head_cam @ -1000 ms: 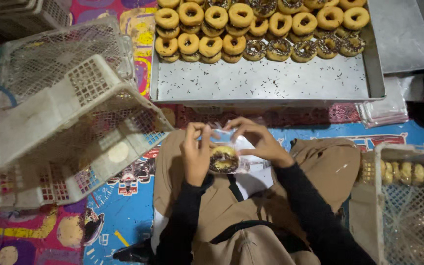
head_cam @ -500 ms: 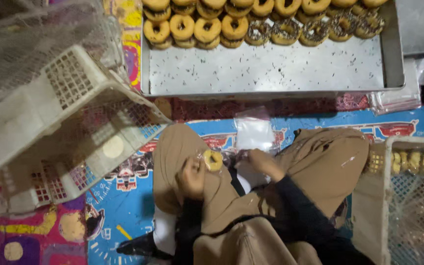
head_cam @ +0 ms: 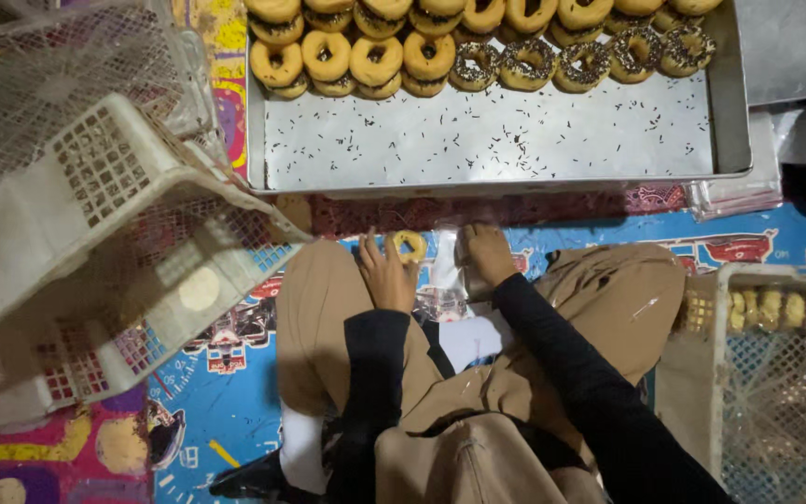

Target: The person sits on the floor and repeatedly picks donuts from a metal tray, places them into small clear plastic bags, and then puts the filled bags into a white plastic crate. The donuts include both plain and chocolate-sprinkled varieties.

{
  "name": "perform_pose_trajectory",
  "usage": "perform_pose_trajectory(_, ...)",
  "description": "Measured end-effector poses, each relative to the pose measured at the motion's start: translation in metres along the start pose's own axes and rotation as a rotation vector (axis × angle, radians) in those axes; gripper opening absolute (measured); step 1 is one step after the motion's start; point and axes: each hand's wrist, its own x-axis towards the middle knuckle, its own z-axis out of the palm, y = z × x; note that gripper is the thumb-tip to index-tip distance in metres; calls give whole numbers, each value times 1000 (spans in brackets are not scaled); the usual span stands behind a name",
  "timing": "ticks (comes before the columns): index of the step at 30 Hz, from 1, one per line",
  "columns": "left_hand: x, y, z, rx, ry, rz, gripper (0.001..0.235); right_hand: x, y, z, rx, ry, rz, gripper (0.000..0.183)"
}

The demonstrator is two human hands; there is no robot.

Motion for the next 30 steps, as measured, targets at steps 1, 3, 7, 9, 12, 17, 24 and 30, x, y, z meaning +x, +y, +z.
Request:
perform_pose_trajectory(1, -8, 3, -3, -43, 21, 39, 64, 1, -2, 5, -29, 60, -6, 22)
perform_pose_trajectory(3, -21, 9, 2, -196, -39, 2, 52, -2, -9, 0, -84, -301, 56, 13)
perform_pose_trajectory(7, -8, 28, 47, -658, 44, -24, 59, -16, -30, -61, -146, -156, -185, 11)
perform_pose_trajectory(9, 0, 47, 68, -678, -444, -254, 35, -41, -41, -98, -80, -73, -193, 25)
perform_pose_trajectory(12, -26, 93, 66, -1035, -418, 124, 37, -73, -45, -141, -243, -195, 5, 34)
perform_pose_trajectory(17, -83, 138, 8, -711, -114, 520, 16, -106, -37, -173, -10, 161, -39, 72)
perform_pose_trajectory(24, -38, 102, -38, -847, -301, -62, 24, -119, -34, -199, 236, -216, 465, 43)
perform_pose_trajectory(30, -26, 101, -48, -1982, -465, -728, 56, -89, -93, -231, 108, -79, -116, 48)
